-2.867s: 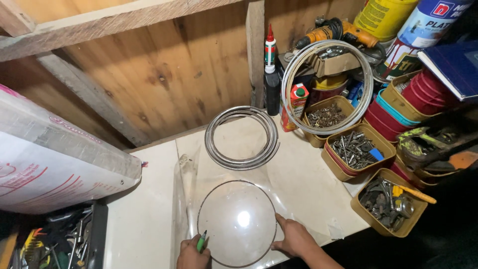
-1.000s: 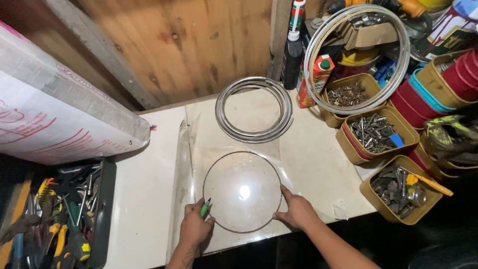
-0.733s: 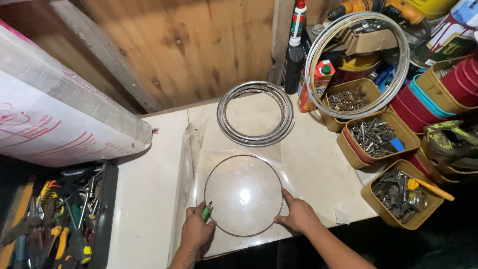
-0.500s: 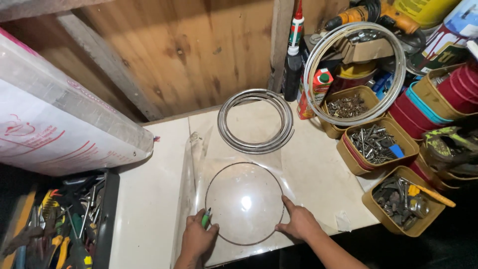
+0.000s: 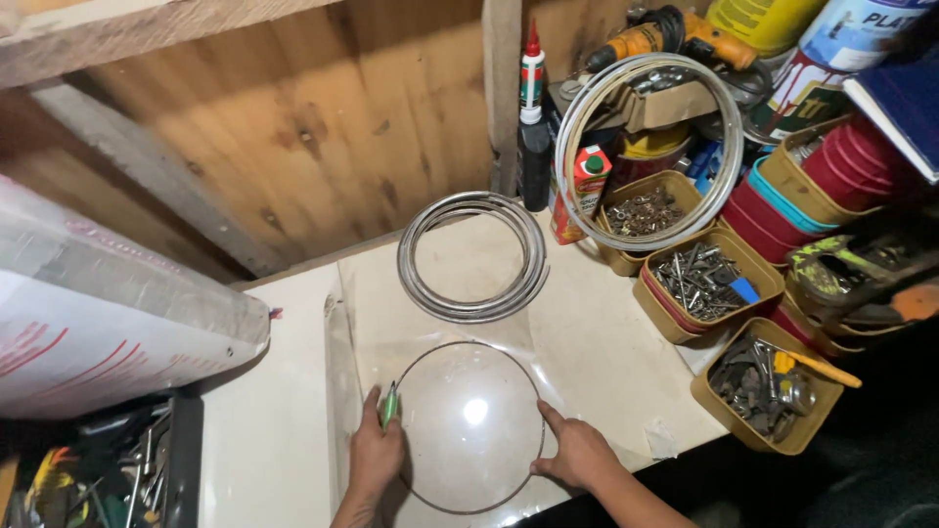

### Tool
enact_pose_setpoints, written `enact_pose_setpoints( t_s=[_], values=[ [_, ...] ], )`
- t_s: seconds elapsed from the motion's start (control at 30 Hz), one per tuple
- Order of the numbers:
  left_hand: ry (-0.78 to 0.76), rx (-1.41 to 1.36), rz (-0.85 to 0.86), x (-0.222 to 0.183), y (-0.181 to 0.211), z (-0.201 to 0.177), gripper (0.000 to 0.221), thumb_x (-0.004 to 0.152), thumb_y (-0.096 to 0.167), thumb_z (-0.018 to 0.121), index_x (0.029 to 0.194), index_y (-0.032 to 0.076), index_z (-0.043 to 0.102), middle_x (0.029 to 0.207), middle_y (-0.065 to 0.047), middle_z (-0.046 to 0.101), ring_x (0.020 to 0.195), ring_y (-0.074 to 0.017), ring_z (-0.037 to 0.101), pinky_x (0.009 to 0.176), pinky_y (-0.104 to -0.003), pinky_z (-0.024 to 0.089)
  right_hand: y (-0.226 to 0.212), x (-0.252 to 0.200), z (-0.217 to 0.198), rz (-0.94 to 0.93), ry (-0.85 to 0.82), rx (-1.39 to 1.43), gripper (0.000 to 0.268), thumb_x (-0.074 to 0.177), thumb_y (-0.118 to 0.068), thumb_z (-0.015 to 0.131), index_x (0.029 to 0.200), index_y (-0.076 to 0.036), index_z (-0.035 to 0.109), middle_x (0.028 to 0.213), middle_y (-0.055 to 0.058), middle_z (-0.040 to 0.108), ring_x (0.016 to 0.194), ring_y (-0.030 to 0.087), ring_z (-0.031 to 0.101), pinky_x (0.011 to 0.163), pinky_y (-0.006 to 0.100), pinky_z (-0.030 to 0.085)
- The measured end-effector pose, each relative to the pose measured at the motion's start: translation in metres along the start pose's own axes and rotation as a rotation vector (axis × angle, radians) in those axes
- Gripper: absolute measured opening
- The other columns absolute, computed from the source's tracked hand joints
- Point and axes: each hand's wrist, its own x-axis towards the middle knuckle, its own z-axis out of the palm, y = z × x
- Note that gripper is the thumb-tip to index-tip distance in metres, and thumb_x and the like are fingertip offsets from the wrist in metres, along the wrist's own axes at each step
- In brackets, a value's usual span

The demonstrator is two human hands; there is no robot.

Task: Tracing a circle on a clear plastic sheet using a metal ring as a guide and then cutting it out with scissors

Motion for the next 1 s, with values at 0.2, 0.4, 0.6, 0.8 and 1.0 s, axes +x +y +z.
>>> enact_pose_setpoints(
  t_s=[0.2,0.4,0.6,0.8,1.0],
  values=[
    [-0.15,-0.139,0.043,0.022,0.056,0.044,0.035,0.091,0.038,0.065,0.124,0.028,0.07,0.131,0.004,0.076,0.119,-0.0176,0.07,0.103,-0.029,0.049,-0.005,-0.005,-0.005,0.008,0.005,0.011,0.116,0.075,-0.057,0.087,0.165,-0.039,0.016,0.125,0.016,0.062,0.12,0.035,0.061,0.103,0.039,0.049],
    [-0.532,-0.035,0.286,0.006,0.135,0.08,0.081,0.081,0.014,0.059,0.159,0.015,0.036,0.153,-0.009,0.056,0.142,-0.0194,0.055,0.119,-0.028,0.038,-0.013,-0.008,-0.012,0.025,-0.005,-0.001,0.116,0.074,-0.054,0.089,0.164,-0.035,0.018,0.117,0.019,0.065,0.114,0.038,0.064,0.098,0.043,0.051],
    [-0.456,0.295,0.464,0.015,0.175,0.097,0.035,0.083,0.03,0.063,0.115,0.017,0.063,0.091,-0.022,0.074,0.09,-0.0437,0.068,0.078,-0.047,0.053,-0.018,-0.014,-0.02,0.021,-0.004,0.007,0.116,0.074,-0.052,0.088,0.164,-0.033,0.018,0.123,0.017,0.065,0.12,0.039,0.061,0.104,0.043,0.048],
    [-0.549,0.407,0.374,0.014,0.209,0.092,0.043,0.083,0.037,0.061,0.119,0.017,0.074,0.106,-0.013,0.077,0.106,-0.0311,0.07,0.092,-0.037,0.054,-0.014,-0.011,-0.018,0.009,0.005,0.037,0.112,0.073,-0.051,0.09,0.162,-0.032,0.024,0.117,0.016,0.067,0.113,0.04,0.064,0.097,0.046,0.051],
    [-0.538,0.373,0.41,0.021,0.209,0.103,0.029,0.085,0.037,0.064,0.091,0.009,0.07,0.095,-0.016,0.075,0.094,-0.0366,0.07,0.081,-0.043,0.054,-0.011,-0.008,-0.014,-0.004,-0.007,0.024,0.112,0.075,-0.052,0.089,0.163,-0.032,0.021,0.118,0.016,0.065,0.114,0.041,0.063,0.099,0.047,0.05]
  ],
)
